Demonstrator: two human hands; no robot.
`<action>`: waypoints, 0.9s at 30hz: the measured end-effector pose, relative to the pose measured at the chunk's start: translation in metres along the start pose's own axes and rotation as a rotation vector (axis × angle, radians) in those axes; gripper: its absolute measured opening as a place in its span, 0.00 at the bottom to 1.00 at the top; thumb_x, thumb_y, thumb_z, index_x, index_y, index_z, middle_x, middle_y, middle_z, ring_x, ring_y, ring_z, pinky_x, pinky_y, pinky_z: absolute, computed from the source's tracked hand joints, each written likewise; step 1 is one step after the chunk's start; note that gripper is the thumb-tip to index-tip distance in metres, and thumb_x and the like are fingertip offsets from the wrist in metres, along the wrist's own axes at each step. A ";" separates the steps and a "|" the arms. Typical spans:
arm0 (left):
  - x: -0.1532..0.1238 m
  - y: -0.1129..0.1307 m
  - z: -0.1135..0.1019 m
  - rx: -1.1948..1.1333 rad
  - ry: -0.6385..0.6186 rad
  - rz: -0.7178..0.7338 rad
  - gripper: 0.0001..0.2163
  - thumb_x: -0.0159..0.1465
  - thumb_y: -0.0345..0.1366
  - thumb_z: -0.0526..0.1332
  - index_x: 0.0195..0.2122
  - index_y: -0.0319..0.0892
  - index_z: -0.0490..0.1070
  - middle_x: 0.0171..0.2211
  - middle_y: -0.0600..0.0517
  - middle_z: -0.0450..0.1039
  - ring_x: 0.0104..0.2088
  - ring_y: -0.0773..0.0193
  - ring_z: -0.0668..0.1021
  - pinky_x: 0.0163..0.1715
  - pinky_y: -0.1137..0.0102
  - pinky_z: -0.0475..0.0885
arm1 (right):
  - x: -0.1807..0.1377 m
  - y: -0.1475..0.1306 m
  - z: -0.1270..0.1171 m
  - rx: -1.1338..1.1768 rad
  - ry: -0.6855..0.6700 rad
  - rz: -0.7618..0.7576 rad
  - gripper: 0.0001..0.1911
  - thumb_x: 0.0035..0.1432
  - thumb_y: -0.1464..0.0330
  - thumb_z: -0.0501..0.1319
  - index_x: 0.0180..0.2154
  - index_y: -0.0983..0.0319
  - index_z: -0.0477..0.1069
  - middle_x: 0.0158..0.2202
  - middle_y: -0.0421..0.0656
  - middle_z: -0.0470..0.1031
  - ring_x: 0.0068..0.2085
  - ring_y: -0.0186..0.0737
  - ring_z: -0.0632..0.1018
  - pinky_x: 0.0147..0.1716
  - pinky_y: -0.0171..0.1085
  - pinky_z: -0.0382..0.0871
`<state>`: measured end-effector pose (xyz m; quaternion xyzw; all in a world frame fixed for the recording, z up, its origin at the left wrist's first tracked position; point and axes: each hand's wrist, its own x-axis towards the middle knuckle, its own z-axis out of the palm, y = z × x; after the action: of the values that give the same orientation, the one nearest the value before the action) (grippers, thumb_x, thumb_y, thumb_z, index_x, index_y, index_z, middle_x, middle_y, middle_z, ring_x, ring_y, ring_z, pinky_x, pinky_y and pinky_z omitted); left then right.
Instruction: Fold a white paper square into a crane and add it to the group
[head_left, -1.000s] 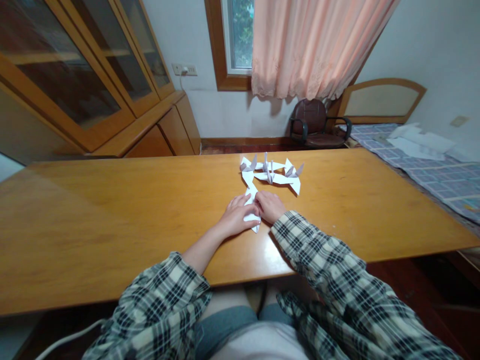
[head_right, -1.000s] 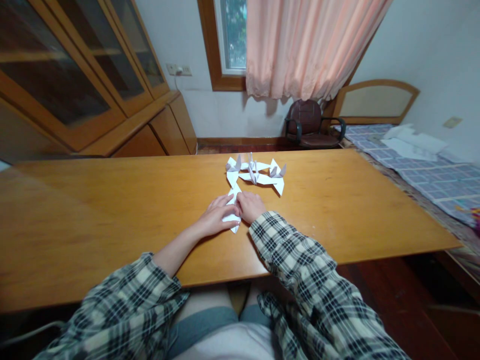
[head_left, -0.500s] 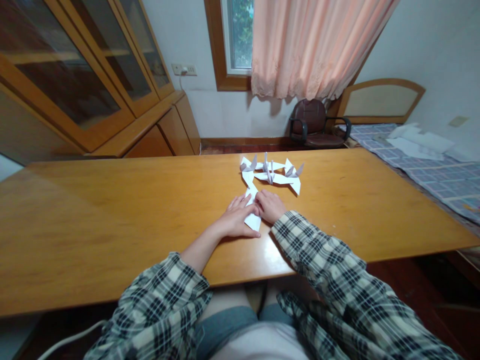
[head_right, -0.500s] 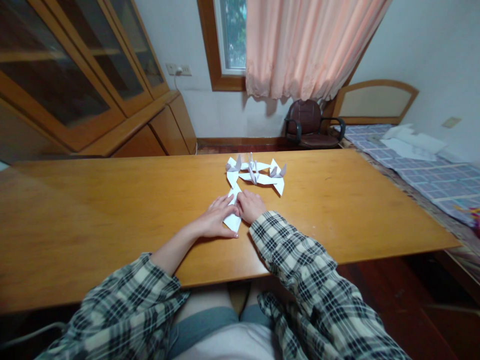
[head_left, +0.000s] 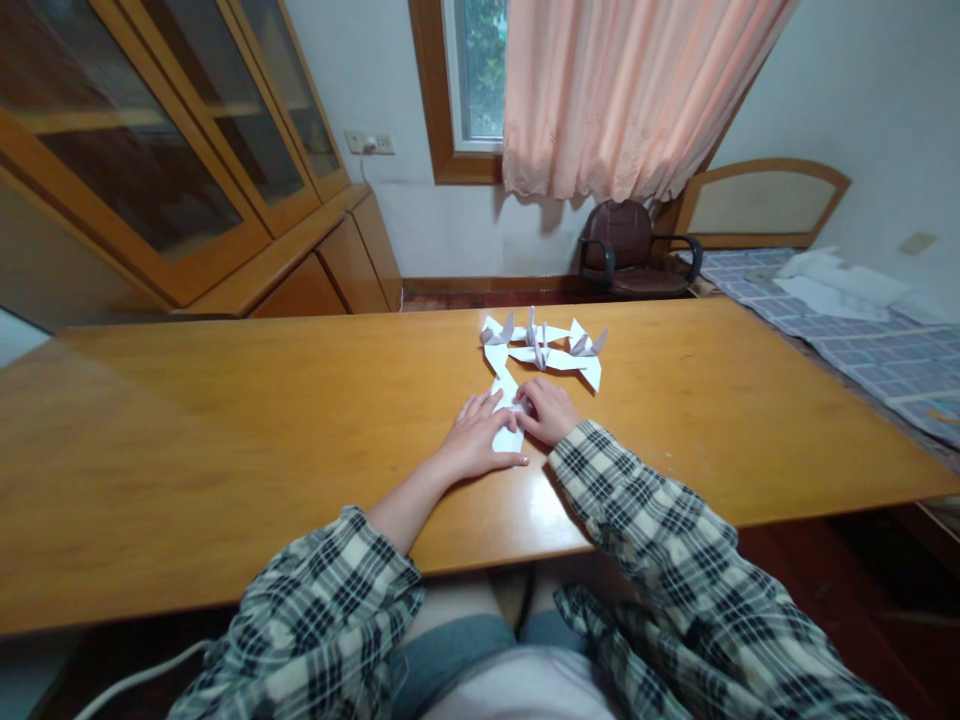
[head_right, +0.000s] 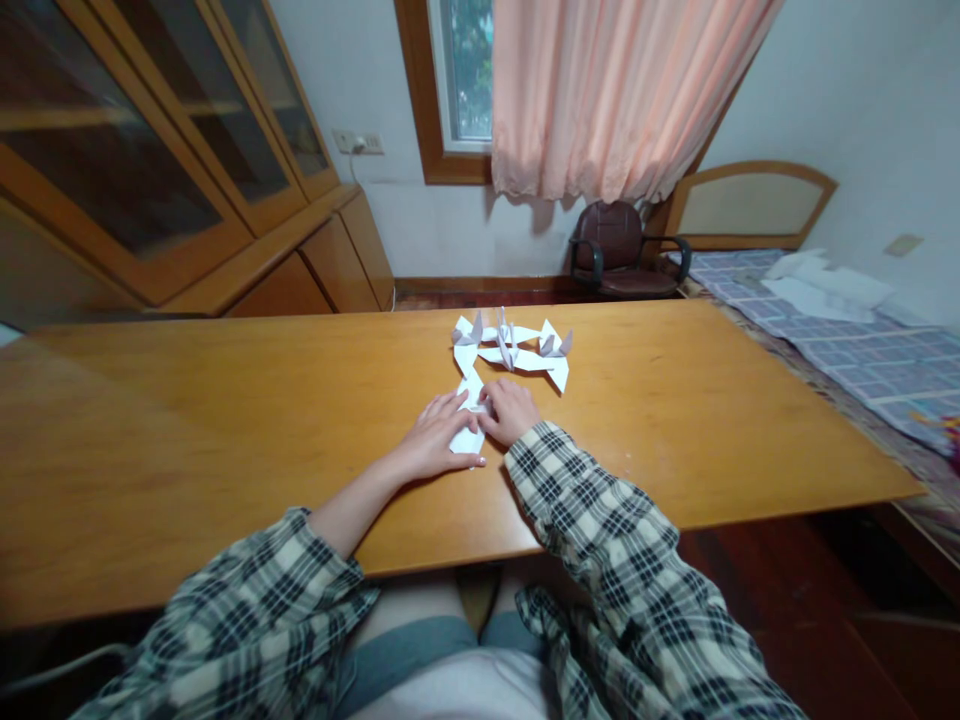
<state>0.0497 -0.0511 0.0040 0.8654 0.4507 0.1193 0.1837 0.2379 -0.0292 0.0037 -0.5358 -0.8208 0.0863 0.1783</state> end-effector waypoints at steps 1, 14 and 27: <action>0.000 -0.001 0.000 0.000 0.005 0.000 0.26 0.49 0.59 0.64 0.41 0.46 0.67 0.66 0.46 0.48 0.65 0.45 0.51 0.63 0.50 0.46 | -0.002 0.004 -0.002 0.007 0.006 -0.007 0.16 0.56 0.59 0.59 0.42 0.61 0.66 0.41 0.46 0.69 0.43 0.45 0.69 0.40 0.40 0.58; 0.002 -0.002 0.002 -0.006 0.017 -0.003 0.37 0.48 0.62 0.63 0.54 0.46 0.63 0.65 0.43 0.50 0.65 0.45 0.53 0.63 0.50 0.46 | -0.012 0.006 0.000 -0.043 0.028 0.011 0.36 0.41 0.43 0.63 0.44 0.60 0.64 0.46 0.49 0.67 0.46 0.51 0.67 0.43 0.44 0.57; 0.003 -0.002 0.004 0.040 0.003 -0.017 0.41 0.47 0.61 0.64 0.58 0.42 0.59 0.66 0.42 0.49 0.65 0.46 0.53 0.64 0.52 0.46 | -0.006 0.007 0.001 -0.132 0.072 0.138 0.19 0.56 0.54 0.57 0.43 0.60 0.65 0.45 0.49 0.68 0.46 0.50 0.66 0.41 0.44 0.56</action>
<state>0.0515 -0.0490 0.0000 0.8648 0.4606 0.1102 0.1667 0.2460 -0.0318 -0.0008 -0.6044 -0.7789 0.0247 0.1658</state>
